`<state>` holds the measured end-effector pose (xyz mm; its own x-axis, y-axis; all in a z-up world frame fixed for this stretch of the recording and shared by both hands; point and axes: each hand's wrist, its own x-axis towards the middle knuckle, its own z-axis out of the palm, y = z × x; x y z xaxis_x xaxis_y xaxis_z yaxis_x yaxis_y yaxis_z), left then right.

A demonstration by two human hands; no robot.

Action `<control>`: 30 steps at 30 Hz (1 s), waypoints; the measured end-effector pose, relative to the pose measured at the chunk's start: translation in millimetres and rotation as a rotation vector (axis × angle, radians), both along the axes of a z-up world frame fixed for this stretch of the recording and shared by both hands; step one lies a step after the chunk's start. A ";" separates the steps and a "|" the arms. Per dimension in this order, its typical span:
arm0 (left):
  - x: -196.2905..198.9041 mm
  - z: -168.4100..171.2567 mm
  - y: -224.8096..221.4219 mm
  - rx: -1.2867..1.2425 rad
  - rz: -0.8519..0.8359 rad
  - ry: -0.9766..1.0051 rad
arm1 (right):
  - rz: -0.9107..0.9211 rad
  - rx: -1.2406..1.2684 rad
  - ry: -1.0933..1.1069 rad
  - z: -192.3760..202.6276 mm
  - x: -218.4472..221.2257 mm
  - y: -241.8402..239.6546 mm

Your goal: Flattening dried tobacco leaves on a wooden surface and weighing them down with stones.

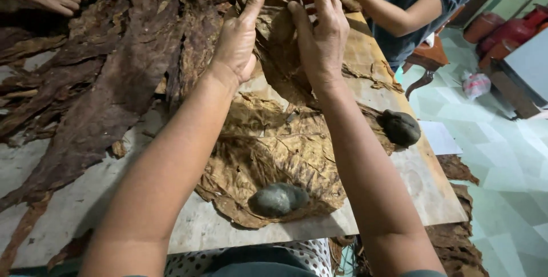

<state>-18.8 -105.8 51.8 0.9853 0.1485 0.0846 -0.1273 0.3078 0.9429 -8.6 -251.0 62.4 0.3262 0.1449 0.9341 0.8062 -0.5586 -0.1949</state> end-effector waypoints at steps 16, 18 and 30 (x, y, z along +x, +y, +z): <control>16.3 2.2 11.8 -0.036 0.016 -0.025 | 0.047 0.202 0.145 0.6 21.4 -9.6; 32.4 -6.7 11.0 -0.172 0.047 -0.272 | -0.093 0.232 0.068 5.5 25.7 -16.1; 65.6 -53.6 27.2 0.220 0.596 -0.402 | -0.232 0.146 -0.034 -4.9 73.1 -73.7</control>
<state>46.7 -78.6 -1.8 0.6301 0.5855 0.5100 -0.5606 -0.1115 0.8206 64.5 -324.6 57.6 0.3030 -0.0676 0.9506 0.6672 -0.6972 -0.2622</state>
